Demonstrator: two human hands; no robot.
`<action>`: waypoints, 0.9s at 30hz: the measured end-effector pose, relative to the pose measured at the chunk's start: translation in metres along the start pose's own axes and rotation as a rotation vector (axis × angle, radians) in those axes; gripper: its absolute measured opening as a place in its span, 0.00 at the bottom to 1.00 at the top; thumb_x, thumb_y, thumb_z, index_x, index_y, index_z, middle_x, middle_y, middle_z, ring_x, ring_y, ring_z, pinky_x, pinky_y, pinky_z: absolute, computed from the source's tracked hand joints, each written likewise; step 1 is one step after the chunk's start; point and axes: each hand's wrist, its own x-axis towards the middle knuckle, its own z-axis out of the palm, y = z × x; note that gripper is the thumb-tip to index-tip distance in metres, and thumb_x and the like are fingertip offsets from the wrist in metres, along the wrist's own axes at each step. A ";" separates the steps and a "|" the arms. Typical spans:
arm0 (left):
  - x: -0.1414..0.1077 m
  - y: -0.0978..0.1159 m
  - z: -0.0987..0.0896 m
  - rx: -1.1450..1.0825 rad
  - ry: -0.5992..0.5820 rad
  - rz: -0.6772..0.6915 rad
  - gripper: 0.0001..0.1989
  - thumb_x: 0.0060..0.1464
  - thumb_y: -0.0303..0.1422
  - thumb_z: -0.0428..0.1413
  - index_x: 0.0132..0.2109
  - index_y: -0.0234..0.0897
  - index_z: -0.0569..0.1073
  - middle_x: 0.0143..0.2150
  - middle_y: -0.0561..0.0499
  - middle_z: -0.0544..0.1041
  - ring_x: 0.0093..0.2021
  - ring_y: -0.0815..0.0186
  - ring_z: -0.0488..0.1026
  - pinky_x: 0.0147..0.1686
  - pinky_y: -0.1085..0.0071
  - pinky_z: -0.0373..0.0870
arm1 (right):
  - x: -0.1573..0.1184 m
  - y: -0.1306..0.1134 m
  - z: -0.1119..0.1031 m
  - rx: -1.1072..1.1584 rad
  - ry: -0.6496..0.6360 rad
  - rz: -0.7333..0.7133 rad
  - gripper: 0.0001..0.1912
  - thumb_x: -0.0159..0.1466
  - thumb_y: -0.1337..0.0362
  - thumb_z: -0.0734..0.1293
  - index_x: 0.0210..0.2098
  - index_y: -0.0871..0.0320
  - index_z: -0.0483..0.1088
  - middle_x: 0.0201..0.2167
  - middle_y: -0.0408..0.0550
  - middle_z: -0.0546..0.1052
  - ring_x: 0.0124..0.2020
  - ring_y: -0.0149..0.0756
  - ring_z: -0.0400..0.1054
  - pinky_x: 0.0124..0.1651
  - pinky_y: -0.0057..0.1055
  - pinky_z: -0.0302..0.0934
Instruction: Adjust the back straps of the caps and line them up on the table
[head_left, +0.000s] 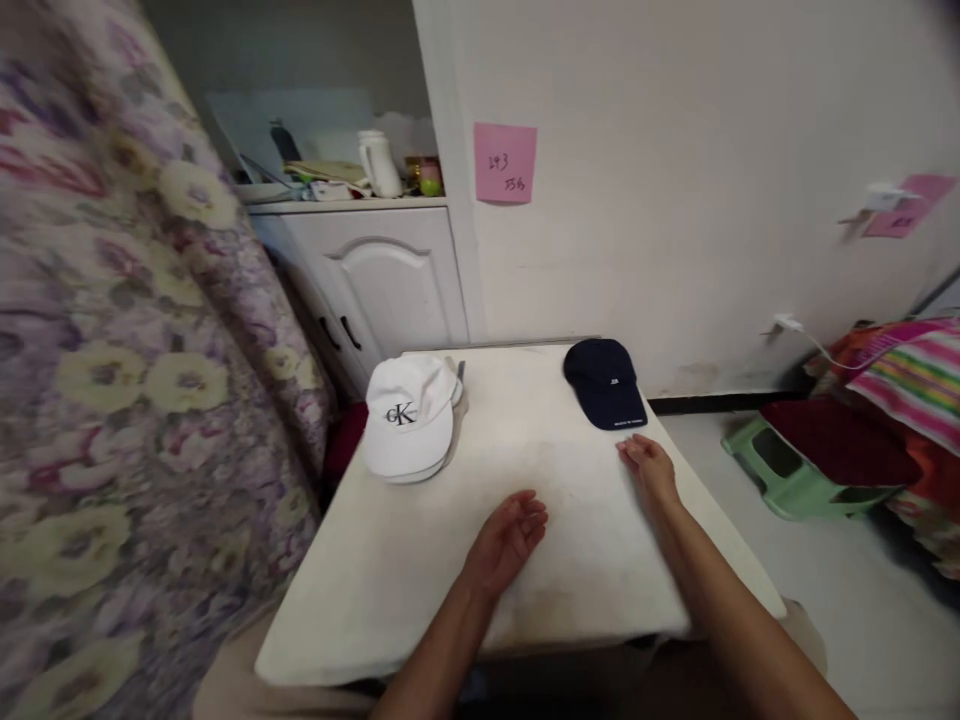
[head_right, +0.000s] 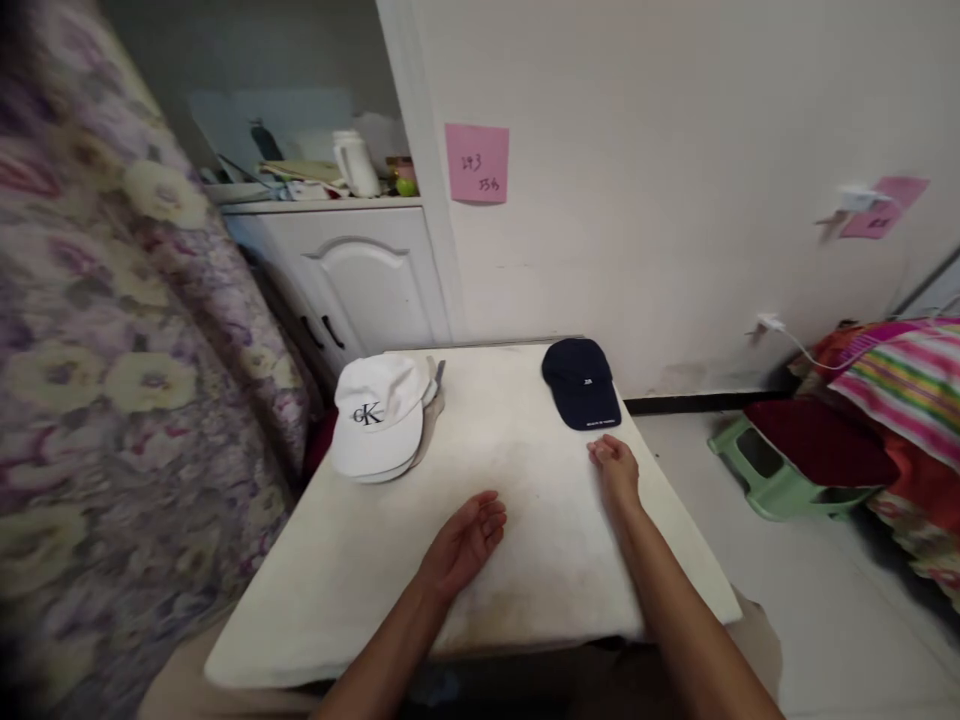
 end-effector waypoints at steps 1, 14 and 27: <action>-0.003 0.002 -0.001 0.014 0.018 0.021 0.10 0.59 0.28 0.60 0.48 0.32 0.77 0.42 0.45 0.83 0.42 0.63 0.81 0.45 0.68 0.72 | -0.013 0.004 0.001 -0.012 -0.048 0.002 0.17 0.54 0.73 0.75 0.41 0.59 0.71 0.35 0.43 0.78 0.36 0.30 0.75 0.42 0.24 0.72; -0.063 0.160 -0.078 0.369 0.652 0.654 0.16 0.47 0.30 0.67 0.43 0.34 0.75 0.35 0.52 0.79 0.35 0.69 0.76 0.40 0.72 0.71 | -0.110 0.073 0.105 -0.189 -0.653 0.278 0.16 0.50 0.64 0.79 0.35 0.63 0.76 0.29 0.50 0.81 0.25 0.33 0.75 0.33 0.30 0.73; -0.031 0.225 -0.111 0.657 0.814 0.446 0.13 0.64 0.35 0.57 0.52 0.33 0.73 0.47 0.46 0.76 0.40 0.63 0.76 0.38 0.64 0.77 | -0.095 0.108 0.240 -0.373 -0.716 0.304 0.18 0.69 0.59 0.67 0.56 0.59 0.68 0.54 0.53 0.73 0.49 0.43 0.72 0.49 0.45 0.70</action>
